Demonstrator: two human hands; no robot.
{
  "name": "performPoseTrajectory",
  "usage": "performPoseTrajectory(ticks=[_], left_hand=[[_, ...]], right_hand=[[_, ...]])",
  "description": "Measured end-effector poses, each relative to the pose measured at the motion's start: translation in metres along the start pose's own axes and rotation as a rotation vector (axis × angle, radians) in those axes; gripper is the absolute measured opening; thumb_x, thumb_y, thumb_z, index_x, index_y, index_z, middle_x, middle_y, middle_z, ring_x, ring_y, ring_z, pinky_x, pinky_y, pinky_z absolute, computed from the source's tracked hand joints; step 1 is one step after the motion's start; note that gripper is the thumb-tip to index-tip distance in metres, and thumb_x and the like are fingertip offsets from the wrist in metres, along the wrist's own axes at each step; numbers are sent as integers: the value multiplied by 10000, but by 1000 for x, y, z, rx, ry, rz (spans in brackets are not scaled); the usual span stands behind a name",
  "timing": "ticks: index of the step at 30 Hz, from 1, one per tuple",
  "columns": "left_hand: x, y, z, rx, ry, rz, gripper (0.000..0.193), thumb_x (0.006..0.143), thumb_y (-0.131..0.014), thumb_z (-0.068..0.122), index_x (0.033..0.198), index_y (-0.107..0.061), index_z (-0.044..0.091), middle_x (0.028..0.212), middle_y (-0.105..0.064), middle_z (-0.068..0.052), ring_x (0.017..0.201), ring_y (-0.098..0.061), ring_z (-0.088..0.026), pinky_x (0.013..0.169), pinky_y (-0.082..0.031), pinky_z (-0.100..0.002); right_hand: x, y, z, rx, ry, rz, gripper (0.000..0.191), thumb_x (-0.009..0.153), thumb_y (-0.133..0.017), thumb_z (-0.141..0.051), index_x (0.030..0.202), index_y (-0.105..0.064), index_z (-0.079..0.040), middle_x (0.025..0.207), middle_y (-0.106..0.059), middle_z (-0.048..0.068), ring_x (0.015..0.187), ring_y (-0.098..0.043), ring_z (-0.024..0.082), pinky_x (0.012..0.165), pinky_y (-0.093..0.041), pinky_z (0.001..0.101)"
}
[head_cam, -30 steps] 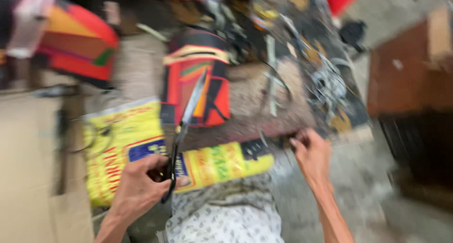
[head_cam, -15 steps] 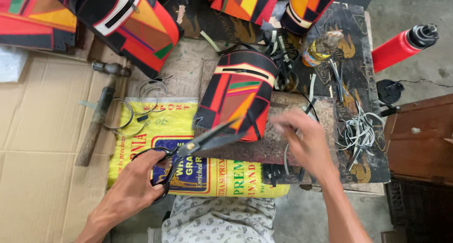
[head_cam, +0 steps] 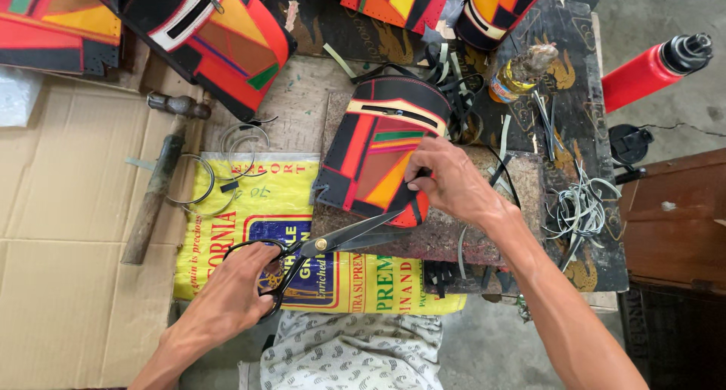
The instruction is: The person folds and presses the edges of a colorful patchwork leather bag at a workbench, aligning the panels and pinching the seams closed by hand. They pick up shears to trim a strap or edge piece, then continue folding, turning, and pressing the bag to shape it.
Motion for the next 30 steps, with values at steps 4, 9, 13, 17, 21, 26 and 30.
performPoseTrajectory(ticks=[4, 9, 13, 17, 21, 26, 30], left_hand=[[4, 1, 3, 6, 19, -24, 817, 639, -803, 78, 1401, -513, 27, 1374, -541, -208, 1338, -463, -372, 1111, -361, -451], [10, 5, 12, -22, 45, -44, 722, 644, -771, 65, 1321, -527, -4, 1311, -596, -167, 1295, -517, -347, 1093, -405, -430], [17, 9, 24, -15, -37, 12, 693, 627, -783, 62, 1268, -550, -54, 1249, -610, -204, 1230, -534, -387, 1033, -412, -456], [23, 12, 31, -59, 20, -67, 637, 634, -753, 47, 1231, -556, -60, 1112, -647, -166, 1105, -613, -353, 974, -474, -429], [24, 17, 38, -75, 19, -71, 629, 637, -737, 32, 1232, -555, -65, 1071, -648, -156, 1058, -626, -352, 942, -482, -432], [26, 21, 46, -148, 59, -105, 610, 635, -728, 19, 1216, -562, -60, 980, -670, -129, 948, -664, -298, 864, -510, -402], [28, 23, 48, -136, 215, -184, 346, 711, -715, 22, 1033, -619, -59, 826, -646, -134, 779, -650, -278, 757, -534, -375]], right_hand=[[-2, 5, -6, 259, -275, -85, 142, 842, -672, 89, 950, -628, 7, 840, -681, 62, 801, -695, 149, 738, -561, 313], [-1, 4, -10, 434, -283, -93, 128, 897, -672, 71, 1002, -635, 7, 891, -697, 33, 831, -649, 94, 754, -559, 287], [3, -2, -2, 520, -204, -88, 178, 892, -684, 81, 1046, -644, 1, 918, -708, 24, 883, -668, 87, 814, -565, 276], [5, -9, 10, 594, -225, -85, 206, 889, -660, 108, 1063, -650, -2, 921, -701, 28, 895, -669, 88, 847, -565, 269], [6, -15, 17, 656, -230, -82, 219, 887, -654, 119, 1068, -649, -4, 926, -702, 20, 901, -673, 83, 851, -567, 263], [8, -19, 19, 685, -206, -78, 231, 892, -627, 144, 1073, -635, 0, 919, -689, 17, 902, -669, 82, 850, -570, 255], [8, -20, 20, 648, -217, -87, 260, 881, -604, 168, 1079, -625, 0, 904, -685, 24, 893, -672, 86, 844, -573, 253]])
Point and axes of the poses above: each hand's wrist, its own x-axis towards the middle knuckle, its own y-axis out of the back of the hand, z = x × y, the point moved 2 cm from there along x, towards the middle knuckle
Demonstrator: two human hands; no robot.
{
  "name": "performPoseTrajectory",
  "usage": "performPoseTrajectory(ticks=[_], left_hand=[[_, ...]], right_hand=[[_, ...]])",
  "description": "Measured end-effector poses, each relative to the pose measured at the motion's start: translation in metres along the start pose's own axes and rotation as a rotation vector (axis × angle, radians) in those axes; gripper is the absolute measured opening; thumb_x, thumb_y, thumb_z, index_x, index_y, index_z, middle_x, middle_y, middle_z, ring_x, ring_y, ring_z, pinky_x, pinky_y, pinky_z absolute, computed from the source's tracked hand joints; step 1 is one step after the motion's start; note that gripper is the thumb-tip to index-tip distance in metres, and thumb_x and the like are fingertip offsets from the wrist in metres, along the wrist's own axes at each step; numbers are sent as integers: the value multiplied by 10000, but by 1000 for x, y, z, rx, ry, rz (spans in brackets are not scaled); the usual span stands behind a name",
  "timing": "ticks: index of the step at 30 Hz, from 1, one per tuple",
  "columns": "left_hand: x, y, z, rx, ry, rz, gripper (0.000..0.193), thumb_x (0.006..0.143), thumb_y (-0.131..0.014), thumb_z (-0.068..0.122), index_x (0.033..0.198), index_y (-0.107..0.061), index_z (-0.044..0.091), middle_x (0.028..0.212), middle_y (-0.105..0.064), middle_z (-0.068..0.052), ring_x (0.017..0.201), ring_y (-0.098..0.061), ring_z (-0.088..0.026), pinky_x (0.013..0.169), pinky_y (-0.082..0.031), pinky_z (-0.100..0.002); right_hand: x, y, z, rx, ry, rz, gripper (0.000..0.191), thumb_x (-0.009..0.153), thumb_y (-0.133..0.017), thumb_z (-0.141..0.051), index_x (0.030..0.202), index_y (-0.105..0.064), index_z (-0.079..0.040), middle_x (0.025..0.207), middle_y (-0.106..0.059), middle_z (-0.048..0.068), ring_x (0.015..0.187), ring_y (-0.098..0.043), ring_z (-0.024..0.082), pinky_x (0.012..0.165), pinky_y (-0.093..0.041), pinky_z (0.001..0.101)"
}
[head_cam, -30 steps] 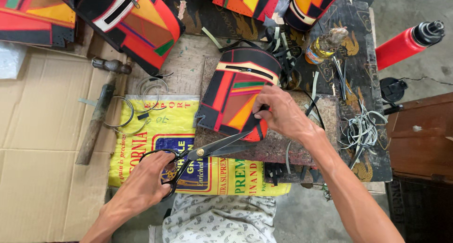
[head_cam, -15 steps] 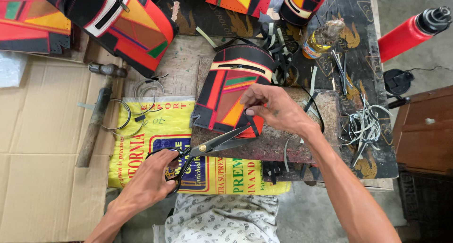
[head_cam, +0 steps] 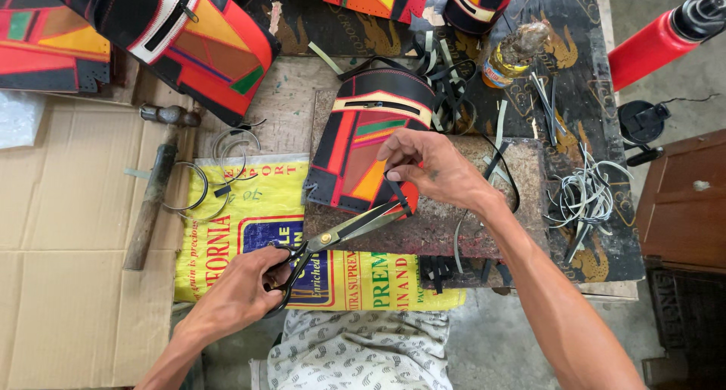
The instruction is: The person folds and presses the edges of a colorful patchwork leather bag at a workbench, aligning the panels and pinching the seams closed by hand. They pick up shears to trim a strap or edge piece, then continue folding, turning, and pressing the bag to shape it.
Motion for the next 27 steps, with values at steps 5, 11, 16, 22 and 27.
performPoseTrajectory(ticks=[5, 11, 16, 22, 27], left_hand=[[0, 1, 1, -61, -38, -13, 368, 695, -716, 30, 1042, -628, -55, 825, -682, -110, 753, -692, -238, 737, -553, -356], [1, -1, 2, -62, -140, 25, 380, 684, -722, 17, 1046, -641, -67, 876, -706, -130, 807, -697, -228, 760, -543, -368], [1, -8, -10, 16, 14, -24, 345, 772, -692, 12, 1109, -654, -54, 913, -708, -145, 785, -685, -241, 745, -545, -352], [-25, 7, -51, -498, -171, 176, 480, 779, -685, -1, 1256, -636, 4, 1015, -712, -29, 856, -669, -127, 673, -599, -289], [-72, 45, -110, 98, 1, 751, 465, 784, -812, 154, 1207, -714, -11, 923, -719, -110, 810, -675, -136, 763, -530, -296]], right_hand=[[1, -1, -1, 1, 26, -7, 277, 873, -580, 180, 1084, -611, 3, 911, -677, 25, 904, -682, 89, 854, -579, 252], [0, 0, -4, -8, -17, 8, 265, 883, -595, 167, 1090, -615, 2, 888, -682, 32, 885, -672, 97, 829, -566, 252], [3, 0, -11, -55, 2, 19, 265, 869, -645, 142, 1092, -622, 1, 881, -712, 45, 884, -700, 105, 830, -569, 263], [-68, 48, -18, -27, 8, 463, 284, 909, -628, 117, 1160, -639, -14, 1074, -675, 50, 993, -677, 111, 885, -617, 312], [-204, 41, 31, -368, -265, 663, 456, 892, -644, 76, 1336, -604, -21, 1026, -687, 67, 950, -644, 126, 816, -526, 277]])
Point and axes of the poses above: each hand's wrist, its own x-axis towards the middle knuckle, its own y-axis out of the back of the hand, z = x × y, the point moved 2 cm from there along x, towards the middle knuckle
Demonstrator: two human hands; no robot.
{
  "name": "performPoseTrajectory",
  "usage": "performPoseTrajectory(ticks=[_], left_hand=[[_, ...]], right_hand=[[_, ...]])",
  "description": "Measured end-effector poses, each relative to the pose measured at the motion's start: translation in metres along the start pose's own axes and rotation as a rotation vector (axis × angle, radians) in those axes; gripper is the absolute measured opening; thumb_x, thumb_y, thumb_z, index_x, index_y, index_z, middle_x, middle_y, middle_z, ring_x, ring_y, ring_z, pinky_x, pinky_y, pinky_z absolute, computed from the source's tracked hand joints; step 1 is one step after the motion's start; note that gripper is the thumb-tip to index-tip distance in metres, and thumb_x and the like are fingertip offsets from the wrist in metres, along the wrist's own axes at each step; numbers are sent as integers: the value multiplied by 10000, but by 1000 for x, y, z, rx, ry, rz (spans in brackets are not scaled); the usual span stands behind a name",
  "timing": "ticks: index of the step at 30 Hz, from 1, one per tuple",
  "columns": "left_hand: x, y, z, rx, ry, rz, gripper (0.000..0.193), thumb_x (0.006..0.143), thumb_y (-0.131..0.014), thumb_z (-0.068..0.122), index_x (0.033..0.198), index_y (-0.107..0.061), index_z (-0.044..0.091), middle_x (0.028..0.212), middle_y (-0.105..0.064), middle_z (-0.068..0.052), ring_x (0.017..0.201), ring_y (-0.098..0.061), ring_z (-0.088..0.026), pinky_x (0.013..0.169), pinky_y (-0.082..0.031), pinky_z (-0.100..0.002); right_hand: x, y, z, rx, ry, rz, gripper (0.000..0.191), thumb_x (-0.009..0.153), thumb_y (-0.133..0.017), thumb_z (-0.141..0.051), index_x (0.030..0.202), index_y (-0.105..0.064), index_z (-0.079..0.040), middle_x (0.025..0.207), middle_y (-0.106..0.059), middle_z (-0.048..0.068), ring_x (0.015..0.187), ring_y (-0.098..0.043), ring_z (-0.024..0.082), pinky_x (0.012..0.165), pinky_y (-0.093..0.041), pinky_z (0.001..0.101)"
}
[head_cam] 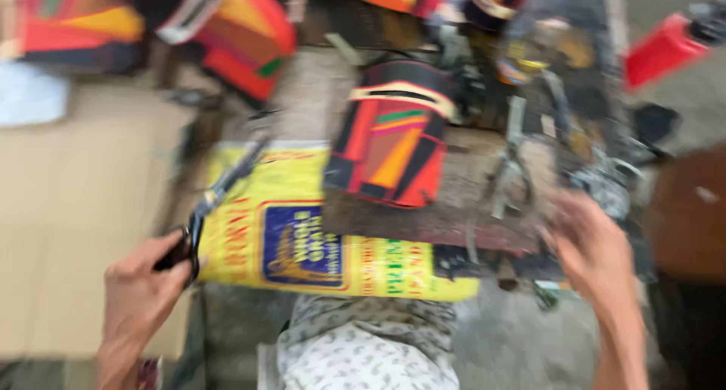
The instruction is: The person folds and presses the edges of a colorful patchwork leather bag at a workbench, aligning the panels and pinching the seams closed by hand. They pick up shears to trim a strap or edge piece, then continue folding, turning, and pressing the bag to shape it.
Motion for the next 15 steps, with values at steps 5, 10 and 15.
performPoseTrajectory(ticks=[5, 10, 15], left_hand=[[-6, 2, -38, 7, 233, 258, 402, 830, -853, 229, 1128, -740, -17, 846, -710, -131, 708, -641, -190, 672, -516, -356], [0, -5, -60, 22, 316, 303, 359, 794, -868, 224, 1060, -767, 4, 775, -716, -120, 654, -658, -179, 633, -517, -361], [6, 3, -91, 11, 232, 294, 304, 848, -852, 227, 1034, -757, 6, 797, -720, -119, 696, -672, -203, 675, -530, -371]], right_hand=[[-51, -34, 69, -115, -168, 173, 657, 840, -744, 32, 1469, -582, -70, 969, -699, 107, 800, -640, 155, 733, -515, 309], [-54, -51, 86, -364, -8, 355, 487, 865, -796, 2, 1332, -658, -22, 909, -722, 129, 752, -665, 175, 760, -532, 323], [-55, -38, 56, -471, 14, 353, 407, 923, -779, -5, 1320, -693, -28, 993, -714, 146, 885, -684, 243, 839, -543, 358]])
Point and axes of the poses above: each hand's wrist, its own x-axis towards the middle knuckle, its own y-axis out of the back of the hand, z = x × y, the point moved 2 cm from there along x, towards the middle knuckle
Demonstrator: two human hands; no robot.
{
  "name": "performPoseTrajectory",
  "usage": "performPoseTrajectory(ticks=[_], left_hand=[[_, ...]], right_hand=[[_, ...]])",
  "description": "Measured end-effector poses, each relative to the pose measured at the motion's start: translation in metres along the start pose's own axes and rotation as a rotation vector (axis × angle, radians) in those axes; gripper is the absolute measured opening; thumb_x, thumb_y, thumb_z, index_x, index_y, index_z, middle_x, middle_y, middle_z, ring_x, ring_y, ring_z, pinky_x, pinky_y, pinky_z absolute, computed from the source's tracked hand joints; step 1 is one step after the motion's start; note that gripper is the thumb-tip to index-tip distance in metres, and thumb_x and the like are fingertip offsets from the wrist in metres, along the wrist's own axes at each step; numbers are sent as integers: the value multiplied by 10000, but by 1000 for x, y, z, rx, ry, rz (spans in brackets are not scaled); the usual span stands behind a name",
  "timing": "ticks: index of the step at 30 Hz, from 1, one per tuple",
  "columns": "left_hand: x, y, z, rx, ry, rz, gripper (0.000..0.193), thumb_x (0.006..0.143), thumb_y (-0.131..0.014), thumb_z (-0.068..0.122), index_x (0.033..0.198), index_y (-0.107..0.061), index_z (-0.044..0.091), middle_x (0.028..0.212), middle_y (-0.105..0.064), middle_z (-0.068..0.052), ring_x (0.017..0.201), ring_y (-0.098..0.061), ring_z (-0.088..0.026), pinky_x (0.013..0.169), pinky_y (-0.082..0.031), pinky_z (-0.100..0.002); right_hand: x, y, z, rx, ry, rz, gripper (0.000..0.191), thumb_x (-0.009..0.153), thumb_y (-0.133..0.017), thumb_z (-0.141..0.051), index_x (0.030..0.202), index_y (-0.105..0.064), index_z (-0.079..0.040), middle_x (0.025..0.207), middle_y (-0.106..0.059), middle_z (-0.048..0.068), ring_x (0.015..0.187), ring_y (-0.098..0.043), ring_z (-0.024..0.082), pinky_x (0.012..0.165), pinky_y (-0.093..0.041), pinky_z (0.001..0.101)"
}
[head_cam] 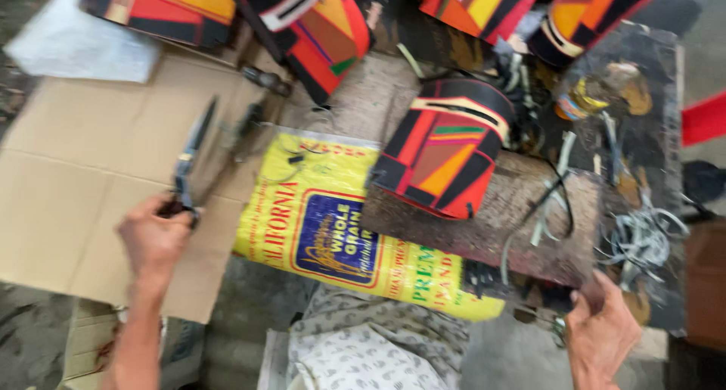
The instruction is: The person folds and presses the edges of a colorful patchwork leather bag at a workbench, aligning the panels and pinching the seams closed by hand. They pick up shears to trim a strap or edge piece, then continue folding, turning, and pressing the bag to shape it.
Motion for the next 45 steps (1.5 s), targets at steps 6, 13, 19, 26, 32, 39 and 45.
performPoseTrajectory(ticks=[6, 13, 19, 26, 32, 39, 45], left_hand=[[50, 16, 10, 470, 8, -386, 298, 810, -833, 192, 1068, -800, 49, 785, -735, -186, 693, -694, -296, 695, -550, -436], [-46, -118, 208, -191, -1042, -342, 318, 786, -574, -1, 1075, -609, 128, 1285, -676, -106, 1318, -607, -369, 1128, -476, -427], [-39, -181, 305, 9, -1351, -367, 633, 811, -685, 67, 1422, -547, -29, 1427, -500, -314, 1148, -580, -418, 955, -506, -495], [4, -134, 392, -376, -1092, -340, 549, 829, -614, -17, 1374, -551, -29, 1401, -568, -221, 1246, -598, -427, 1052, -529, -458], [-41, -73, 382, -611, -771, -411, 658, 777, -588, -31, 1427, -492, -73, 1448, -557, -244, 1316, -569, -439, 1086, -493, -421], [-41, -66, 363, -1020, -453, -755, 551, 953, -666, 195, 1435, -517, -27, 1452, -583, -156, 1297, -598, -281, 1091, -478, -344], [-32, -96, 361, -1047, -485, -791, 369, 1037, -590, 208, 1299, -682, -34, 1378, -697, -142, 1338, -606, -242, 1139, -451, -344]], right_hand=[[3, 6, -87, 357, 80, -27, 392, 924, -708, -13, 1311, -688, -73, 1098, -718, 92, 929, -693, 182, 871, -547, 325], [30, -53, -161, 729, 41, -304, 872, 782, -701, 63, 1553, -317, -78, 1467, -475, 155, 1124, -621, 196, 840, -588, 300], [42, -71, -164, 879, 86, -383, 841, 847, -620, 118, 1611, -336, -86, 1463, -545, 101, 1166, -627, 181, 958, -549, 309], [113, -3, -189, 1141, 189, -349, 905, 827, -613, 26, 1663, -294, -107, 1524, -480, 69, 1192, -545, 158, 892, -524, 282], [103, 49, -216, 1152, 343, -508, 774, 908, -625, -202, 1629, -378, -65, 1505, -523, 77, 1222, -516, 141, 975, -477, 268], [86, 51, -221, 1072, 189, -535, 549, 992, -547, -221, 1521, -511, -77, 1405, -615, 83, 1201, -590, 132, 1006, -482, 267], [84, 55, -227, 999, 247, -497, 512, 1008, -543, -208, 1500, -534, -64, 1372, -644, 88, 1174, -596, 126, 974, -492, 269]])
Point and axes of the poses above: each hand's wrist, its own x-axis towards the middle knuckle, its own y-axis out of the back of the hand, z = x × y, the point moved 2 cm from there along x, towards the middle knuckle
